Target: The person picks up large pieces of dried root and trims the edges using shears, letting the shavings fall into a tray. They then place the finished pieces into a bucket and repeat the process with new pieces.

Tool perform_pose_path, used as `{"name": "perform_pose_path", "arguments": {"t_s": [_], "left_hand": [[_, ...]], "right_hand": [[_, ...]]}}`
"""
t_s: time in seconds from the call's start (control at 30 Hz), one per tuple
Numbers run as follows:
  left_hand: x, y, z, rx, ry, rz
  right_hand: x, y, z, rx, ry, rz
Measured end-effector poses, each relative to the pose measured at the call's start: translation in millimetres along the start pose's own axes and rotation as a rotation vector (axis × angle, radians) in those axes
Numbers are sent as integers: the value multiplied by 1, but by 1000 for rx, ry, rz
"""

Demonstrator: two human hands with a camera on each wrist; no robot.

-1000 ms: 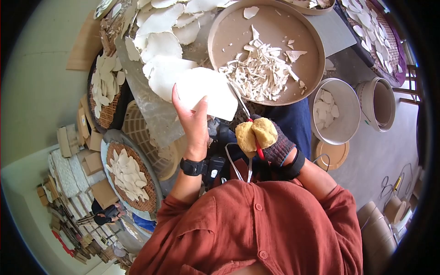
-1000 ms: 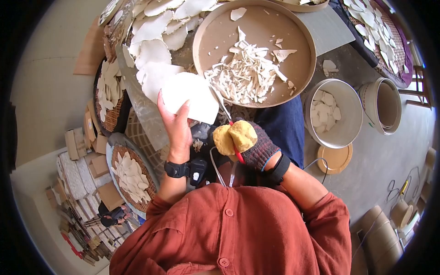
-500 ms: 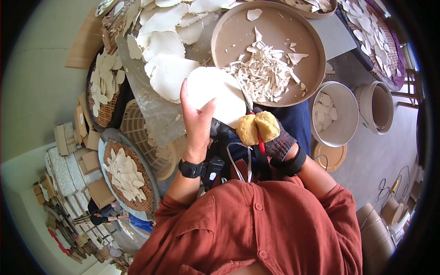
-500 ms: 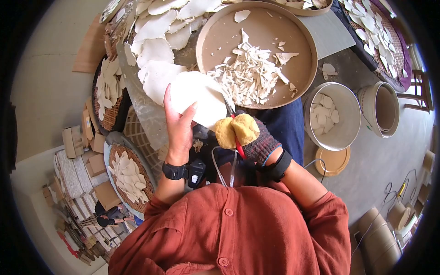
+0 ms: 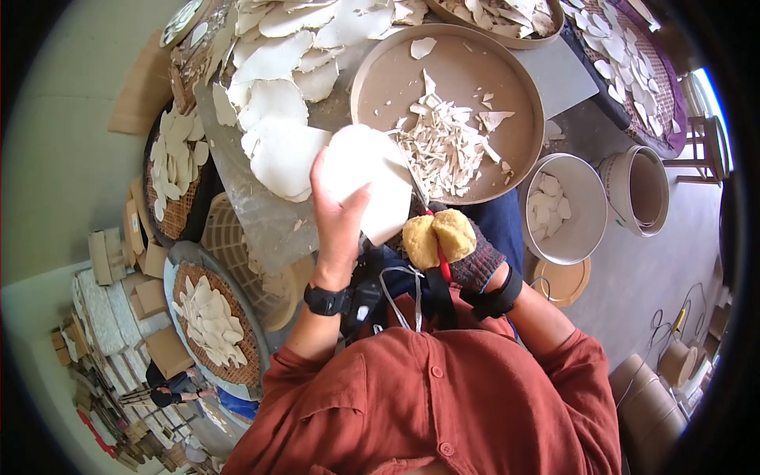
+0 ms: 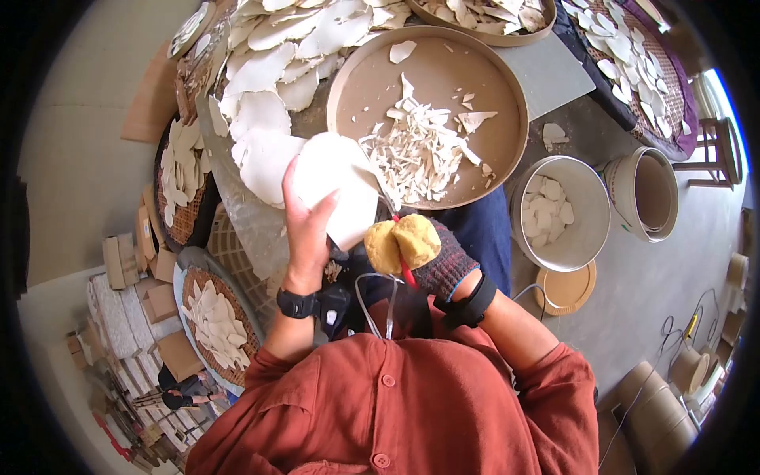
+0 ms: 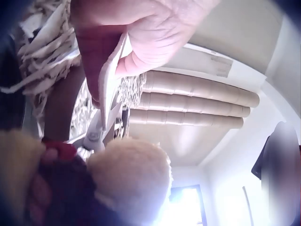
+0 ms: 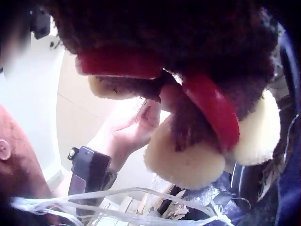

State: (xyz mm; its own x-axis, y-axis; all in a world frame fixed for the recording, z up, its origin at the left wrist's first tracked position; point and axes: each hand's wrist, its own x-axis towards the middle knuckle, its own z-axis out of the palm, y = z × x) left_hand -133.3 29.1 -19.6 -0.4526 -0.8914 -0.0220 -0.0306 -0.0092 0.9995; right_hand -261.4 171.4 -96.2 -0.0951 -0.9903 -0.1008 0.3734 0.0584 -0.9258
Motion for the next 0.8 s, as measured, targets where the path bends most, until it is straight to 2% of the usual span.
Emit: {"name": "perform_pose_path", "arguments": {"t_s": [0.1,0.17,0.23,0.33,0.4,0.5,0.6,0.67,0.73,0.8], "left_hand": [[-3,-5,3,-63,12,-41],[1,-11,-1,-65,-18,-26],[1,-8,0,-79,-33,-28],[1,4,3,-103,-71,-62],[1,4,-4,-100,-139,-105],[2,9,-4,-94,-139,-122],[6,10,-8,-116,-142,-148],[9,18,-8,-135,-172,-134],[11,22,-11,-110,-242,-143],[10,24,-19,-37,-343,-177]], "right_hand": [[-1,-14,2,-71,14,-37],[-5,-15,3,14,44,31],[-6,-16,2,263,72,156],[-6,-16,6,456,61,138],[-4,-6,-3,178,37,29],[-3,1,-2,-131,12,-83],[-3,-5,-3,-193,-24,-81],[-1,-14,0,54,-56,-27],[2,-23,6,522,-88,56],[2,-30,2,382,-71,67]]}}
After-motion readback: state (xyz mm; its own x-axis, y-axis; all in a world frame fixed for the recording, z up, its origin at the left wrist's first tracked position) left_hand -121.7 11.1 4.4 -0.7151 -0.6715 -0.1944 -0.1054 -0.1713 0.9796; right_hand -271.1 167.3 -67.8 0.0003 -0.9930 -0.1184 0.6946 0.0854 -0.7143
